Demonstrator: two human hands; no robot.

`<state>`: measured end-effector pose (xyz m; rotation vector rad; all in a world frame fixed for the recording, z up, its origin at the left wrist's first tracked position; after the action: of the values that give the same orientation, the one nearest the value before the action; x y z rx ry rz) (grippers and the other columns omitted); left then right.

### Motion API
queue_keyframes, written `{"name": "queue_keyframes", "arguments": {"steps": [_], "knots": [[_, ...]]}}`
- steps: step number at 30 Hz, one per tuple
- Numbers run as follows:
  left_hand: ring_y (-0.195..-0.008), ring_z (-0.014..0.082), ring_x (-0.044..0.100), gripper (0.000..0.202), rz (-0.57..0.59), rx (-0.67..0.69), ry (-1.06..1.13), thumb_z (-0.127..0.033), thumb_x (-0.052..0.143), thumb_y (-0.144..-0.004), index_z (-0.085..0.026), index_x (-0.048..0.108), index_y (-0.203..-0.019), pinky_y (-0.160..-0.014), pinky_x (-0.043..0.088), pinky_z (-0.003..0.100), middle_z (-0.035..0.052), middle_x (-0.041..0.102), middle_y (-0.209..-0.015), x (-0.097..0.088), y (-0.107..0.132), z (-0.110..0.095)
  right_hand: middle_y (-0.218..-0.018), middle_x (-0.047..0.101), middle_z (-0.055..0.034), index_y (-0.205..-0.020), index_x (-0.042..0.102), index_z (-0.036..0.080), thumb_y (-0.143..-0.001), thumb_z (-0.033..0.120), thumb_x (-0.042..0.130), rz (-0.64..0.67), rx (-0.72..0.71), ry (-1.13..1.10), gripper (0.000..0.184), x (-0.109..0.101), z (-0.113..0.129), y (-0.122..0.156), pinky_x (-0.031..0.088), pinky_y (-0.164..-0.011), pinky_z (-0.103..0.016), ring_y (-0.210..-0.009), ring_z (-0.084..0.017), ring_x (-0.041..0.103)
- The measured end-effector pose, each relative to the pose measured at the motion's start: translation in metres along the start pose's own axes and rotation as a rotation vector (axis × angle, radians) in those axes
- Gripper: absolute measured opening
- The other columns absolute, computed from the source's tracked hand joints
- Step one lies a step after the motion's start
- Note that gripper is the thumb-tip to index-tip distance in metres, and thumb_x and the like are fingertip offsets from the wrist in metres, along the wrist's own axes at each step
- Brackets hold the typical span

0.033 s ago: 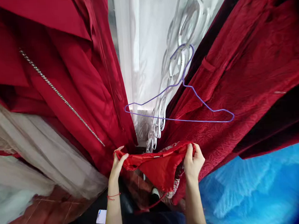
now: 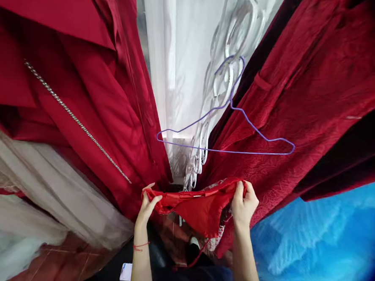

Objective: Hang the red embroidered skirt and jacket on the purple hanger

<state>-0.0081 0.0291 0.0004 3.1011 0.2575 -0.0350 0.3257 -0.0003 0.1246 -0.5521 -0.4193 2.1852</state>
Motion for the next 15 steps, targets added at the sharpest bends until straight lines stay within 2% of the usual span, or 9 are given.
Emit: {"name": "queue_keyframes", "arguments": {"steps": [3, 5, 8, 10, 12, 15], "knots": [[-0.128, 0.025, 0.053, 0.055, 0.131, 0.05, 0.005, -0.034, 0.071, -0.072, -0.02, 0.056, -0.123, -0.112, 0.039, 0.039, 0.01, 0.056, -0.134, -0.003, -0.001, -0.004, -0.063, 0.047, 0.003, -0.076, 0.056, 0.018, -0.091, 0.056, 0.049, -0.015, -0.003, -0.004, 0.041, -0.002, -0.004, -0.008, 0.034, -0.06, -0.025, -0.058, -0.012, 0.039], [-0.118, 0.025, 0.061, 0.039, 0.193, 0.069, -0.058, -0.034, 0.067, -0.075, -0.018, 0.062, -0.111, -0.107, 0.044, 0.038, 0.01, 0.066, -0.122, -0.002, -0.005, -0.004, -0.063, 0.044, 0.0041, -0.072, 0.054, 0.019, -0.09, 0.056, 0.052, -0.021, 0.007, -0.038, 0.042, 0.0, -0.005, -0.015, 0.032, -0.059, -0.026, -0.058, -0.011, 0.037], [-0.1, 0.0256, 0.069, 0.029, 0.116, 0.039, -0.353, -0.039, 0.06, -0.082, -0.017, 0.069, -0.1, -0.094, 0.051, 0.035, 0.0087, 0.075, -0.102, 0.0, -0.019, -0.006, -0.064, 0.043, 0.0048, -0.071, 0.055, 0.018, -0.088, 0.057, 0.057, -0.018, 0.051, -0.129, 0.042, 0.004, -0.005, -0.027, 0.031, -0.058, -0.025, -0.06, -0.01, 0.035], [-0.097, 0.0256, 0.071, 0.028, 0.064, 0.038, -0.52, -0.037, 0.055, -0.085, -0.017, 0.071, -0.095, -0.087, 0.052, 0.032, 0.0085, 0.077, -0.098, 0.002, -0.036, -0.013, -0.064, 0.042, 0.0052, -0.07, 0.056, 0.017, -0.086, 0.057, 0.061, 0.007, 0.09, -0.196, 0.043, 0.006, -0.005, -0.036, 0.031, -0.057, -0.024, -0.06, -0.01, 0.034], [-0.093, 0.0249, 0.072, 0.025, 0.048, 0.053, -0.59, -0.033, 0.053, -0.085, -0.016, 0.071, -0.085, -0.083, 0.052, 0.03, 0.0093, 0.078, -0.094, 0.003, -0.058, -0.027, -0.063, 0.043, 0.0052, -0.069, 0.058, 0.016, -0.084, 0.057, 0.065, 0.058, 0.113, -0.258, 0.044, 0.006, -0.005, -0.044, 0.031, -0.057, -0.023, -0.061, -0.009, 0.035], [-0.086, 0.0253, 0.071, 0.026, -0.021, 0.082, -0.649, -0.032, 0.053, -0.086, -0.016, 0.067, -0.072, -0.077, 0.05, 0.03, 0.0122, 0.076, -0.082, 0.002, -0.093, -0.058, -0.066, 0.047, 0.0045, -0.07, 0.06, 0.015, -0.081, 0.055, 0.069, 0.148, 0.133, -0.362, 0.042, 0.008, -0.004, -0.052, 0.033, -0.058, -0.022, -0.062, -0.009, 0.038]]}}
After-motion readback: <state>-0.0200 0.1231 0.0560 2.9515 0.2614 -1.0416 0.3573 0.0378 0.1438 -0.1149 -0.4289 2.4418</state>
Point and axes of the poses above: each hand's wrist, its own y-axis away from the middle knuckle, its own x-axis out of the palm, z = x × y, the point moved 3 cm from there along -y, towards the middle knuckle
